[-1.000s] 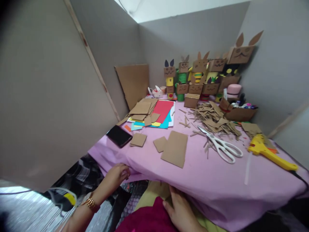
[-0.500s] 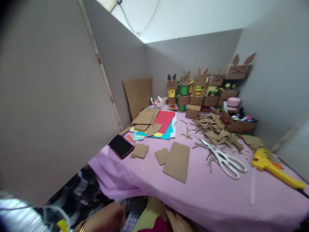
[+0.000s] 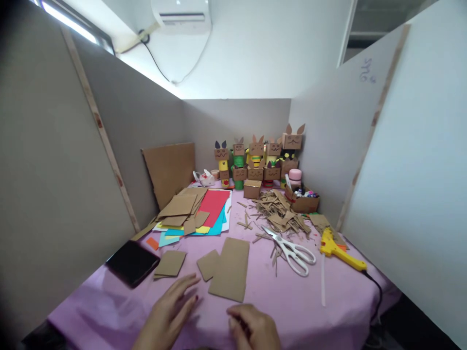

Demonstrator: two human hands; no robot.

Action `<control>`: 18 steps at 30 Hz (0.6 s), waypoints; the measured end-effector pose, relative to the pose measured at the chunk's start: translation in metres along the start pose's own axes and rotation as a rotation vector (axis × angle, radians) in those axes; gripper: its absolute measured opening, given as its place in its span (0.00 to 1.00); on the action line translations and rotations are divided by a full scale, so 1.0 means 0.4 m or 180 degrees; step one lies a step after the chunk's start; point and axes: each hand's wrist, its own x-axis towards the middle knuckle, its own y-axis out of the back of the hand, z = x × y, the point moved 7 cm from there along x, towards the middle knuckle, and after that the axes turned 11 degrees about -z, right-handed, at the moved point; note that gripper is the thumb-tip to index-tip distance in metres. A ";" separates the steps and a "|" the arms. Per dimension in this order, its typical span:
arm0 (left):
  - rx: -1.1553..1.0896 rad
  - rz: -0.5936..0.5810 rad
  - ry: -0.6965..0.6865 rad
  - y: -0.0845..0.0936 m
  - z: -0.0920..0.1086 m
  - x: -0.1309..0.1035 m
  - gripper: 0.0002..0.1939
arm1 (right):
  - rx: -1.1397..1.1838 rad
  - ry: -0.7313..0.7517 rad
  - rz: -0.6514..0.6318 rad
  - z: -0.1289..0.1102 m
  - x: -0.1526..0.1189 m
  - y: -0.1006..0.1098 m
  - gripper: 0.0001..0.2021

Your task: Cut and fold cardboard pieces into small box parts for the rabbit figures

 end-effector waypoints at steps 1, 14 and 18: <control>0.0223 0.0121 0.0014 -0.006 0.008 0.029 0.20 | 0.0009 0.0020 0.0201 -0.012 0.000 0.037 0.17; -0.0691 0.0952 0.0357 0.025 -0.035 0.108 0.21 | 0.0503 0.0467 0.0984 0.035 -0.012 0.087 0.11; -0.1386 0.0910 0.0352 0.041 -0.017 0.082 0.20 | 0.0895 0.0199 0.1053 0.035 -0.018 0.089 0.13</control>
